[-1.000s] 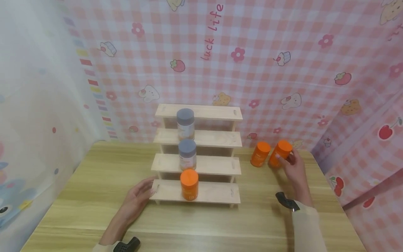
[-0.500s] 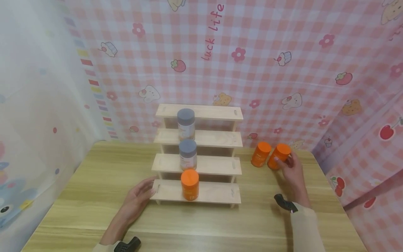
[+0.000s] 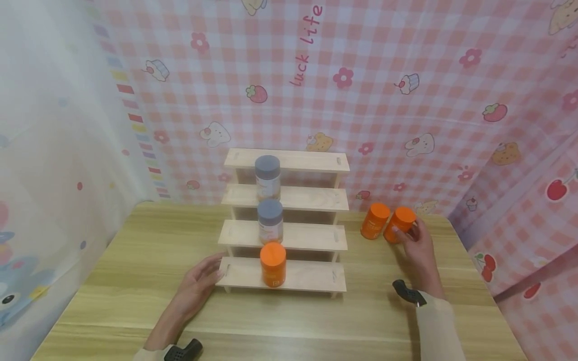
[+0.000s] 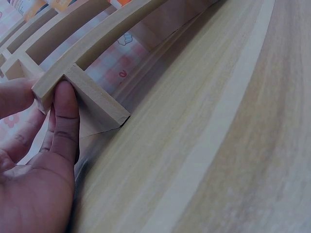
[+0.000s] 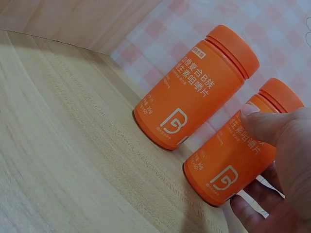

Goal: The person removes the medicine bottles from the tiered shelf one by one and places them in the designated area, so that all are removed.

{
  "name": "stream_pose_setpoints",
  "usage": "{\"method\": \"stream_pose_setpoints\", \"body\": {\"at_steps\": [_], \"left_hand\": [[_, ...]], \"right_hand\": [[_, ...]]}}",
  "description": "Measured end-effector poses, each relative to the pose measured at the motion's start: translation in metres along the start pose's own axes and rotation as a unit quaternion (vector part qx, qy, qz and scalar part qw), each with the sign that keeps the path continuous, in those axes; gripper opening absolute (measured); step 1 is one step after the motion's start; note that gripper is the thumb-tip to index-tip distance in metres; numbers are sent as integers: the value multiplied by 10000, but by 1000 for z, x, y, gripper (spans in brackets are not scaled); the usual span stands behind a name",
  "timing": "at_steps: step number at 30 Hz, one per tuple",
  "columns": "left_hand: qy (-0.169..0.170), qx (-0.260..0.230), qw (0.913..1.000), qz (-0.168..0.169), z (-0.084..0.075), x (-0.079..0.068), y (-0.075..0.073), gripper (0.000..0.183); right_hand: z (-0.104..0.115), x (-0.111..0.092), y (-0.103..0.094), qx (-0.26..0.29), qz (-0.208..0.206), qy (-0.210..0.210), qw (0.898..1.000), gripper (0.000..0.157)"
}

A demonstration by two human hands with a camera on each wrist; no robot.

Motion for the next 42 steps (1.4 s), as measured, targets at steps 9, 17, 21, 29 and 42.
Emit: {"method": "stream_pose_setpoints", "body": {"at_steps": [9, 17, 21, 29, 42], "left_hand": [[33, 87, 10000, -12, -1, 1, 0, 54], [134, 111, 9998, 18, 1, 1, -1, 55], [210, 141, 9997, 41, 0, 1, -1, 55], [237, 155, 9996, 57, 1, 0, -1, 55], [181, 95, 9998, 47, -1, 0, 0, 55]], "right_hand": [[9, 0, -2, -179, -62, 139, 9997, 86], [25, -4, -5, -371, -136, -185, 9990, 86], [31, -6, -5, -324, -193, -207, 9991, 87], [48, -13, -5, -458, -227, -530, 9973, 84], [83, -25, 5, -596, -184, -882, 9942, 82]]}}
Point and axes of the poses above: each hand's wrist, its own x-axis towards the middle knuckle, its own y-axis out of the palm, z = x × y, the point moved 4 cm from there along x, towards the middle knuckle, and after that the axes turned 7 degrees about x, right-handed, at the moved point
